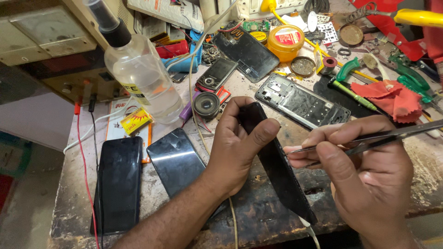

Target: The person disassembles a smartphone, removes the back cover and battery, then uses tweezers and a screwdriver to adjust internal components and remove screws from the camera module area. The device is handled and repositioned multiple times during the process.

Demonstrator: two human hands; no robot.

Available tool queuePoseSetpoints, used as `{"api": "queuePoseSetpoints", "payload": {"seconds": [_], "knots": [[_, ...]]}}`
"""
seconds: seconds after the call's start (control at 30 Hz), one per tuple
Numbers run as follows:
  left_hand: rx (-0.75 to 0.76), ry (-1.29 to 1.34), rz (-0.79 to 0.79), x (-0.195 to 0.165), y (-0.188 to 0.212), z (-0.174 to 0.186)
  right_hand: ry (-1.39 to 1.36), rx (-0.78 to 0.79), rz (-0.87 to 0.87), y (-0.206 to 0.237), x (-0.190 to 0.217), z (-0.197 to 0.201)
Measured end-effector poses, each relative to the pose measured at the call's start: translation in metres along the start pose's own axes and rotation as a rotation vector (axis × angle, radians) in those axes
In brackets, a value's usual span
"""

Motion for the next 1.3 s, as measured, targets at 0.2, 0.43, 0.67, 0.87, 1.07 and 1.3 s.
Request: {"api": "queuePoseSetpoints", "payload": {"seconds": [0.2,0.43,0.67,0.87,1.07,1.3], "knots": [[-0.004,0.016,-0.003,0.0005,0.0026,-0.0014,0.104,-0.006,0.042,0.0031,0.0048,0.0012],[-0.022,0.040,0.008,0.0014,0.0017,-0.0001,0.131,0.005,0.060,0.0017,0.0044,0.0006],[-0.016,0.056,-0.006,0.0012,-0.0001,0.0000,0.053,0.025,0.059,-0.0011,0.0037,-0.0020],[-0.018,0.042,-0.001,0.0017,-0.0004,0.0000,0.070,0.016,0.047,-0.0018,0.0043,-0.0008],[-0.014,0.042,0.003,0.0012,-0.0007,-0.0006,0.030,0.011,0.026,-0.0036,0.0029,0.0000],[-0.007,0.029,-0.017,0.0004,0.0003,-0.0021,0.085,0.022,0.035,-0.0026,0.0053,0.0003]]}}
Point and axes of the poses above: each hand's wrist, its own y-axis away from the middle knuckle, its own z-axis out of the back of the hand, x = y × z, the point moved 10 cm from there along -y, towards the middle knuckle, and after that the axes turned 2 degrees about -x, right-handed, at the moved point
